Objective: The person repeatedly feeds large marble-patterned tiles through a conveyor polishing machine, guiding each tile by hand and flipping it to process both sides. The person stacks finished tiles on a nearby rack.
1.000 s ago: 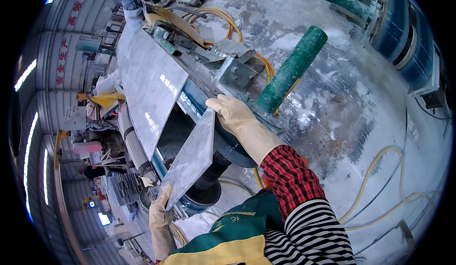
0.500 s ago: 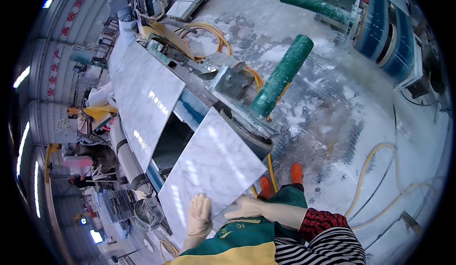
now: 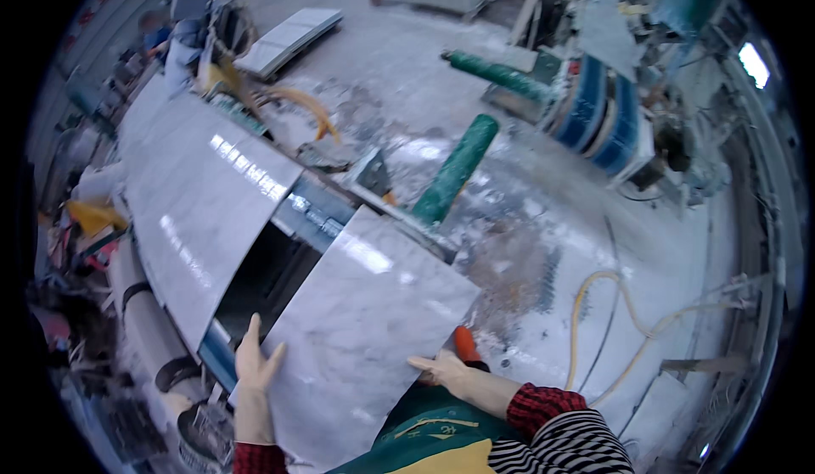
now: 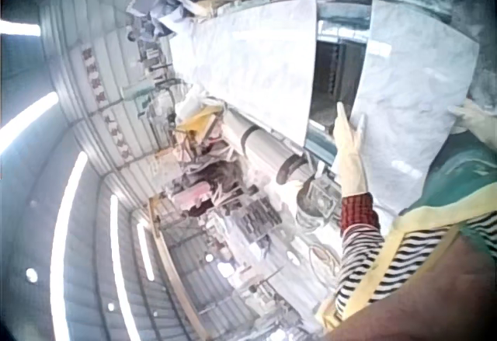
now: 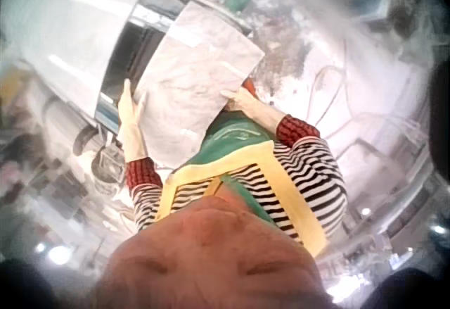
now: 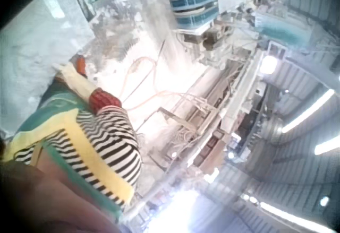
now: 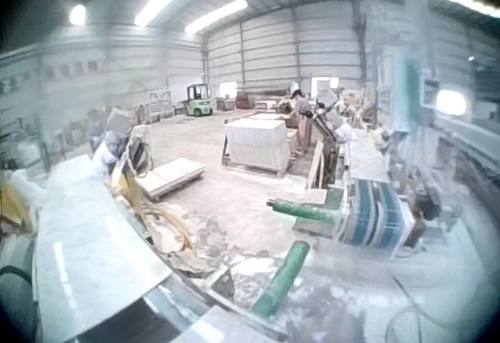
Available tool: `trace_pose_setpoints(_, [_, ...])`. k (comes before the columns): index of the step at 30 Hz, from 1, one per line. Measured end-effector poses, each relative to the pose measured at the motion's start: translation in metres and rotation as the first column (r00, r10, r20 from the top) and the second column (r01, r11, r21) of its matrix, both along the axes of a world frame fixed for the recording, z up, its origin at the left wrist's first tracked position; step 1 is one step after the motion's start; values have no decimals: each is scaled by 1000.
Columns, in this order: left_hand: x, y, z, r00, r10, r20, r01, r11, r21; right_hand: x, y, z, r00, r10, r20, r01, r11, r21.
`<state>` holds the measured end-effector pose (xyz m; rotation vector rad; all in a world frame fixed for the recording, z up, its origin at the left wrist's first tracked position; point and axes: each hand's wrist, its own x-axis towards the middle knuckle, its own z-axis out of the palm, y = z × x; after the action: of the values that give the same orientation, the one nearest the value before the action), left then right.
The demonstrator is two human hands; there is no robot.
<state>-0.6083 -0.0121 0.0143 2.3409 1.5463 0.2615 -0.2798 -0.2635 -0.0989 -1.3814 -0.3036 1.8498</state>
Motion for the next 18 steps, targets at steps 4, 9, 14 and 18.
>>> trace_pose_setpoints(4, [-37, 33, -41, 993, 115, -8, -106, 881, -460, -8, -22, -69, 739, 200, 644, -654, 441, 614])
trace_pose_setpoints(9, [-25, 7, 14, 986, 168, -1, -146, 857, -493, -23, -23, -44, 603, 74, 794, -789, 202, 580])
trace_pose_setpoints(14, [-100, 0, -5, 960, 249, 131, -130, 806, -578, -11, -26, -27, 784, 528, 326, -621, 670, 407])
trace_pose_setpoints(18, [-7, 2, 84, 915, 311, 256, -161, 865, -475, 32, 15, 83, 875, 425, 233, -409, 905, -115])
